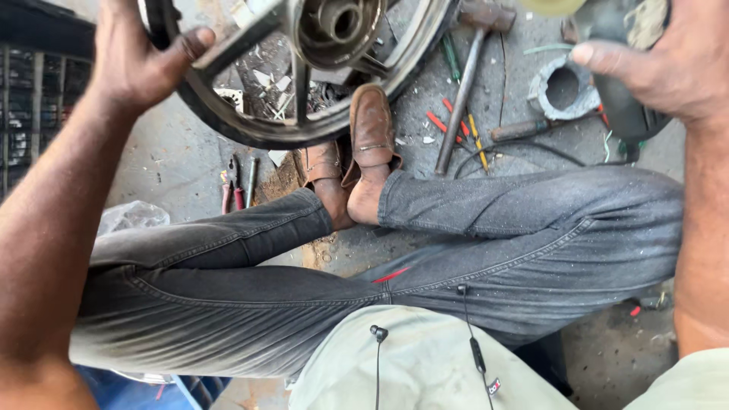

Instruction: The person uses an angle grinder to smooth the surface of a metal wheel rim while sitting on the floor. They rotate the wheel to access different sections and continue grinding along the rim and spokes.

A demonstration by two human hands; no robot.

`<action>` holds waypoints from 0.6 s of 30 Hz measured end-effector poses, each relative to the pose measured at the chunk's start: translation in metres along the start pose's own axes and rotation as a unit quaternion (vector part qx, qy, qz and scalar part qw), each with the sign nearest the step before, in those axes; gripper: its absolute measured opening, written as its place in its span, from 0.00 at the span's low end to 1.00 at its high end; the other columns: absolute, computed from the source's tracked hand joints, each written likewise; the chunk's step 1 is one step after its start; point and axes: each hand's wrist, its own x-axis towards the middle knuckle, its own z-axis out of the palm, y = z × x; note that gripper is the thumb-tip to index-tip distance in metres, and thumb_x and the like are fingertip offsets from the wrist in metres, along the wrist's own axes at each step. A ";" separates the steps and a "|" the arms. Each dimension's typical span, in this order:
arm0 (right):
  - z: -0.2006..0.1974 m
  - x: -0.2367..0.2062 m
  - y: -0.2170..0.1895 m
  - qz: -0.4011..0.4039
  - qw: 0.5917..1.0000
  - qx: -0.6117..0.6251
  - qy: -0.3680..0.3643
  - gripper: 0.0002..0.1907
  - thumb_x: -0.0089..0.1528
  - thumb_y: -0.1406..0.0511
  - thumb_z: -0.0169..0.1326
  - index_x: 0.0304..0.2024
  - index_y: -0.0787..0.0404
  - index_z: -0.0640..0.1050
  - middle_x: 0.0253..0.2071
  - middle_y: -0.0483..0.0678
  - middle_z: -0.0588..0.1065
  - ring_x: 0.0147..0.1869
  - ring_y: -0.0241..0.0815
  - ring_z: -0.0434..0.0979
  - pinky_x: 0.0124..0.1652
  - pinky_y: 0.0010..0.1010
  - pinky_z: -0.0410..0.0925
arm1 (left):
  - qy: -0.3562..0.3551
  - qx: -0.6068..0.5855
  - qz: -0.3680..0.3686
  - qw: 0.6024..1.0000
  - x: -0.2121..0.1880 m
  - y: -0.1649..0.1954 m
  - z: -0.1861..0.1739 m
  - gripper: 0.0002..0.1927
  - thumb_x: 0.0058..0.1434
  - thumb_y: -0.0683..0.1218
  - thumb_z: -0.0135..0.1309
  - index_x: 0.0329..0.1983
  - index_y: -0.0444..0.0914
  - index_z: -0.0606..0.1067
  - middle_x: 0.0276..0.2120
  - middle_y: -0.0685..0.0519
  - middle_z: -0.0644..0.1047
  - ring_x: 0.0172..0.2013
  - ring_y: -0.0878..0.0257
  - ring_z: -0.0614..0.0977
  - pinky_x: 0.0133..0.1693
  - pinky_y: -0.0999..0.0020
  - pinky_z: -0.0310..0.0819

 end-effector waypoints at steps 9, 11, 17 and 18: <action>0.003 0.006 -0.030 0.072 0.988 -0.139 0.010 0.38 0.58 0.46 0.70 0.55 0.69 0.76 0.44 0.59 0.80 0.48 0.54 0.82 0.51 0.44 0.72 | 0.066 -0.077 -0.185 0.977 -0.053 0.017 0.029 0.62 0.63 0.40 0.72 0.82 0.40 0.34 0.71 0.28 0.63 0.69 0.38 0.70 0.64 0.45 0.70; 0.003 0.009 -0.031 0.120 0.981 -0.152 -0.003 0.39 0.57 0.46 0.70 0.56 0.68 0.77 0.42 0.60 0.80 0.47 0.55 0.82 0.50 0.45 0.72 | 0.124 -0.073 -0.149 0.978 -0.043 0.024 0.038 0.58 0.64 0.34 0.68 0.82 0.41 0.38 0.73 0.31 0.63 0.68 0.40 0.69 0.64 0.50 0.70; -0.001 0.013 -0.027 0.077 0.992 -0.104 0.004 0.39 0.55 0.46 0.69 0.59 0.66 0.77 0.46 0.58 0.80 0.50 0.52 0.82 0.53 0.43 0.71 | 0.176 -0.173 -0.176 0.953 0.021 0.070 0.028 0.47 0.58 0.41 0.67 0.75 0.36 0.55 0.62 0.39 0.78 0.56 0.49 0.83 0.61 0.56 0.79; -0.003 0.013 -0.027 0.080 0.992 -0.097 0.004 0.40 0.55 0.46 0.69 0.59 0.65 0.77 0.47 0.57 0.81 0.51 0.52 0.82 0.54 0.42 0.71 | 0.158 -0.094 -0.191 0.964 0.040 0.084 0.022 0.42 0.56 0.45 0.70 0.70 0.35 0.63 0.55 0.40 0.80 0.51 0.49 0.84 0.57 0.57 0.78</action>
